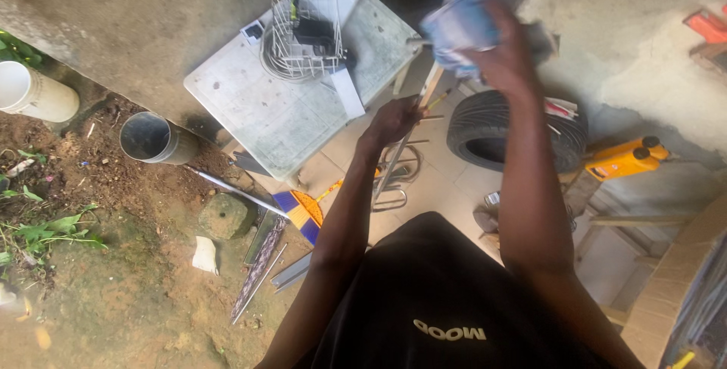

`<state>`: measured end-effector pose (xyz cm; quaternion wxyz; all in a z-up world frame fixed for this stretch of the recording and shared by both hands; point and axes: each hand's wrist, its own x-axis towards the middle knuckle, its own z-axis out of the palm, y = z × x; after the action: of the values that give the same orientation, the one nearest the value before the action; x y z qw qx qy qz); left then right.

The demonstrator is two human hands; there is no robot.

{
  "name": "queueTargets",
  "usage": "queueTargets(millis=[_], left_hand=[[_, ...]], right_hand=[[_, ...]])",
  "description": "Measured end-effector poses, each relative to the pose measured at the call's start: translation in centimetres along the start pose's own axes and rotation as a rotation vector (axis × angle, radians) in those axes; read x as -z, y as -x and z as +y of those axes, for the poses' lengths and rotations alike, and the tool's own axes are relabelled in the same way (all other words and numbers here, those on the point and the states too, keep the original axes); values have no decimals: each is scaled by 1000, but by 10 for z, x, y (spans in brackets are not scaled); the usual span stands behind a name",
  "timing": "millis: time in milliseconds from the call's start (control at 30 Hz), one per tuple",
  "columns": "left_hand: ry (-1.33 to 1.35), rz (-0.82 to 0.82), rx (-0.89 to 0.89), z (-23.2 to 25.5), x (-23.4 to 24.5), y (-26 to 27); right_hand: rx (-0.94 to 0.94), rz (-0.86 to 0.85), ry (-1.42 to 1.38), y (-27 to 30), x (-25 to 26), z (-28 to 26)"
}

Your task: The person wipes a yellow plastic bottle with a cloth, cleans a metal antenna structure, and then handles several other yellow bottles in a cluttered garage workspace.

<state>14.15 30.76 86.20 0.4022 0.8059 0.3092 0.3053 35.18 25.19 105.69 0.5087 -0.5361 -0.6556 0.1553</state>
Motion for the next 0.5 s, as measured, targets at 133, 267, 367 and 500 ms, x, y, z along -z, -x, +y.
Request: queueTargets(millis=[133, 267, 367, 500], left_hand=[[93, -12, 50, 28, -16, -1], [249, -27, 31, 36, -27, -3], [72, 121, 30, 31, -22, 8], [41, 161, 68, 34, 2, 0]], right_hand=[[32, 63, 227, -6, -16, 12], [-160, 399, -392, -22, -9, 55], [-244, 825, -881, -11, 51, 72], [-110, 535, -559, 39, 62, 74]])
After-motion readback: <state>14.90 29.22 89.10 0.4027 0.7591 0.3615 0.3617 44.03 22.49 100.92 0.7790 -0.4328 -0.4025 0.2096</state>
